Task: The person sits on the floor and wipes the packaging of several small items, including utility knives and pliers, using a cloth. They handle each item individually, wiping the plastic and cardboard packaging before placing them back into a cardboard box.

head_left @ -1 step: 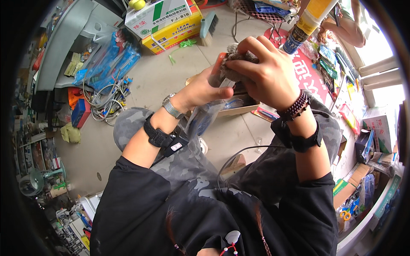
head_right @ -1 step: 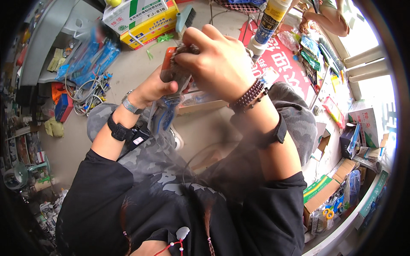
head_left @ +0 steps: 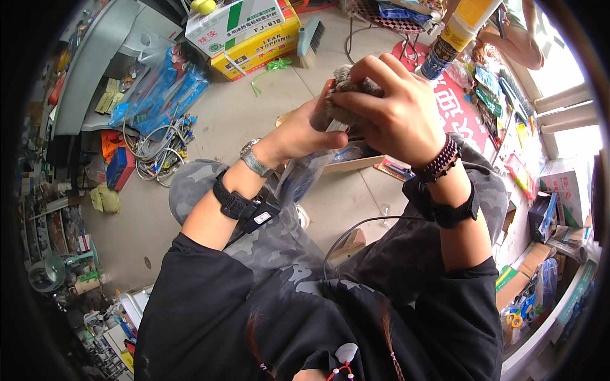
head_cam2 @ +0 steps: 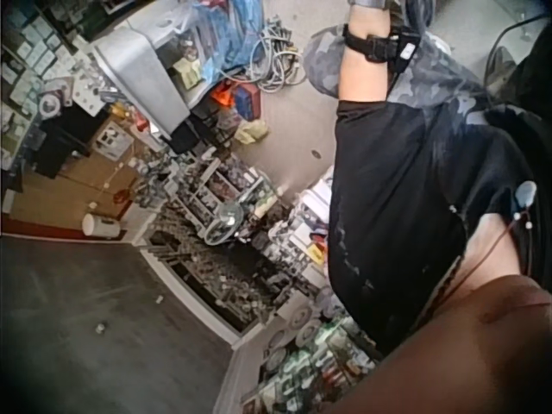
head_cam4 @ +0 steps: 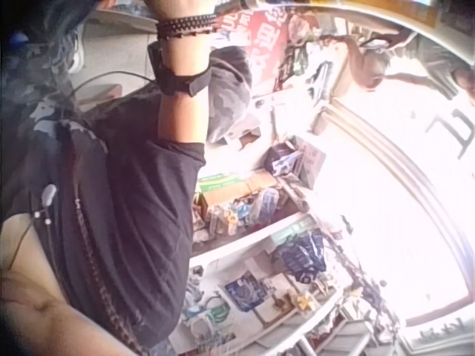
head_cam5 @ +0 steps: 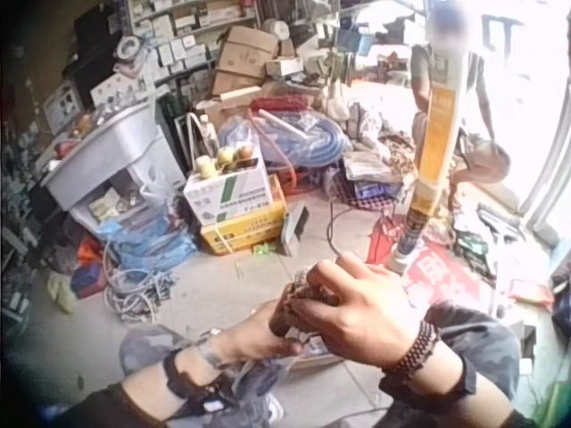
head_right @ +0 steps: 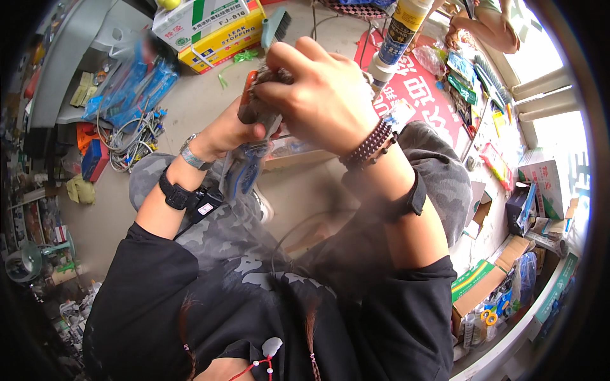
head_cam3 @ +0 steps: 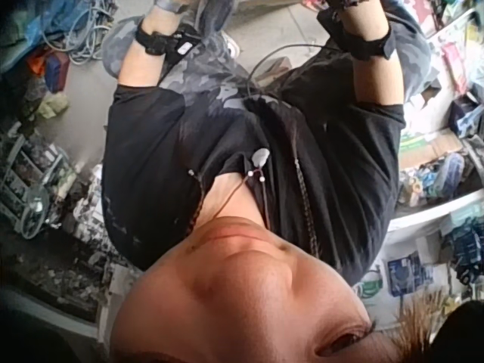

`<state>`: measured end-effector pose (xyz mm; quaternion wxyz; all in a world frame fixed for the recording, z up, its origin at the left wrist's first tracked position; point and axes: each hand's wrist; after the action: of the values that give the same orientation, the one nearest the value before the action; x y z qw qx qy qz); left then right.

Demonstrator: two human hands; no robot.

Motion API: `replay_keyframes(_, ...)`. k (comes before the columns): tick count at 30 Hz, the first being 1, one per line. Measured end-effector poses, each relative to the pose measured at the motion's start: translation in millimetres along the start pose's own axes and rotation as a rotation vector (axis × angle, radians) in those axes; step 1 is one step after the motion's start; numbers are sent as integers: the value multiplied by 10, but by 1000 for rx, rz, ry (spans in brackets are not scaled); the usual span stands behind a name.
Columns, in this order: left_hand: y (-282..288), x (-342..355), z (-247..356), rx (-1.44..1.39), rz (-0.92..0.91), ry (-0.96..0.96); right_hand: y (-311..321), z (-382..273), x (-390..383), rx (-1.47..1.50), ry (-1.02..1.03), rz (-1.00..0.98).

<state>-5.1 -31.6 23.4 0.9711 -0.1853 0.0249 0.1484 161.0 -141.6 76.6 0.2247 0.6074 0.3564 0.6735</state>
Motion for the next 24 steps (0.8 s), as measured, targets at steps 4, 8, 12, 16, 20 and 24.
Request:
replay_keyframes(4,-113,-22,70,252,35,25,-8,-72,-40,7,38,-30)
replay_keyframes(8,-79,-36,-59,-3,55,-24,-49,-13,-62,-12,51,-100)
replay_keyframes(12,-70,-63,-21,8,110,-18,-100,182,-99,-74,-36,-160)
replay_keyframes(16,-91,-39,56,95,121,-60,-52,216,-95,-68,-144,-84)
replay_keyframes(20,-76,5,-10,-43,59,4,-21,19,-25,-19,-208,27)
replay_keyframes(24,-247,21,18,-150,171,-20,-130,-176,-65,-76,-93,-45)
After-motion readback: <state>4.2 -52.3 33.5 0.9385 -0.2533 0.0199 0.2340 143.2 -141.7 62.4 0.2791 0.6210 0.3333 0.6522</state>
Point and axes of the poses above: each hand's wrist, its own x-axis towards the middle knuckle, its own y-axis out of the back of the hand, z = x × y, and after that the axes turned 14 degrees about -x, right-handed
